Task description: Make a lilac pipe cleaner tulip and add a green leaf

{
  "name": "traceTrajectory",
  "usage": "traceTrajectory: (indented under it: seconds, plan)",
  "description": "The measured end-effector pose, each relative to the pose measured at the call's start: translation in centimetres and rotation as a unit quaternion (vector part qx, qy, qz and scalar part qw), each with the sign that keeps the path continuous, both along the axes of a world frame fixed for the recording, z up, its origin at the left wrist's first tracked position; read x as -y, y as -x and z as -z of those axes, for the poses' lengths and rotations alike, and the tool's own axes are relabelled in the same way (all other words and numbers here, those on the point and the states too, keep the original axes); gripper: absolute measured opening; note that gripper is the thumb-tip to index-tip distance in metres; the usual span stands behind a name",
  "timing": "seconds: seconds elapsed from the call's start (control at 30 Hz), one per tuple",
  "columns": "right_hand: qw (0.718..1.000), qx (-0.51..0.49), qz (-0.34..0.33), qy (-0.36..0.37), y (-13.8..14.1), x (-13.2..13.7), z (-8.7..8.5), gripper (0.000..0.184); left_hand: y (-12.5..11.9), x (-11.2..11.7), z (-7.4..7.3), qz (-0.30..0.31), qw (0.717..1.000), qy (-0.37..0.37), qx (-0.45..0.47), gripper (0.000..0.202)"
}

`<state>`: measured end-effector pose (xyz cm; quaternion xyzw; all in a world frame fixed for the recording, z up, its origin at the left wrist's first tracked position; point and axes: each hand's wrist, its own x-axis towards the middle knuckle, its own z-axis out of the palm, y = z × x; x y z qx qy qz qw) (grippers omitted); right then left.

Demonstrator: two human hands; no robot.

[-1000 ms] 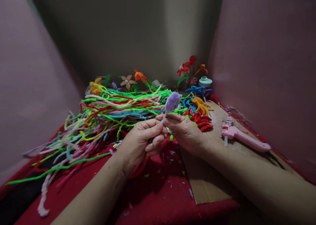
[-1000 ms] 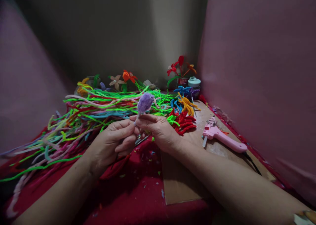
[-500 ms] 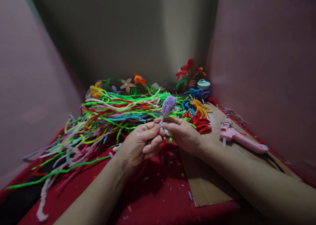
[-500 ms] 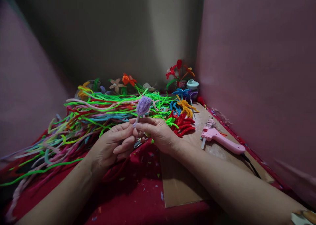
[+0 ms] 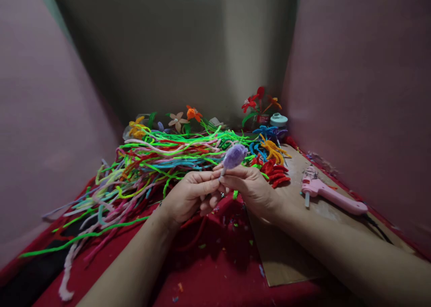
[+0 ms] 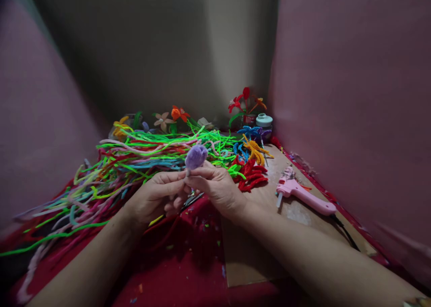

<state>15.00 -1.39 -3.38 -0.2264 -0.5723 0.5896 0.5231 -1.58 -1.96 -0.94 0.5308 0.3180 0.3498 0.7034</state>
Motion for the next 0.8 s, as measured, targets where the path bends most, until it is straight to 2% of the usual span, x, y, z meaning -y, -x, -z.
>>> traceTrajectory:
  seconds: [0.13, 0.3, 0.4, 0.53, 0.67, 0.73, 0.8]
  plan:
    - [0.997, 0.029, 0.04, -0.062, 0.1, 0.5, -0.5, 0.012, 0.6, -0.3, 0.0, 0.016, 1.0, -0.006, -0.011, 0.025]
    - [0.992, 0.052, 0.038, -0.109, 0.2, 1.0, -0.8, 0.014, 0.9, -0.4, -0.3, 0.012, 1.0, -0.024, -0.008, 0.018]
    - [0.987, 0.058, 0.058, -0.137, 0.1, 1.3, -1.1, 0.012, 0.9, -0.4, -0.7, -0.022, 0.998, -0.061, -0.006, 0.018]
    - [0.977, 0.055, 0.118, -0.172, 0.0, 1.4, -1.3, 0.012, 0.5, -0.1, -1.3, -0.093, 0.986, -0.13, -0.034, 0.022]
    - [0.967, 0.06, 0.162, -0.185, 0.0, 1.1, -1.2, 0.012, 0.0, 1.1, -2.4, -0.207, 0.954, -0.207, -0.07, 0.02]
    - [0.964, 0.066, 0.177, -0.189, 0.1, 0.9, -1.2, 0.011, -0.6, 2.2, -3.2, -0.254, 0.923, -0.274, -0.094, 0.021]
    - [0.959, 0.071, 0.188, -0.198, 0.1, 0.8, -1.1, 0.009, -1.5, 3.4, -3.9, -0.27, 0.881, -0.356, -0.156, 0.024]
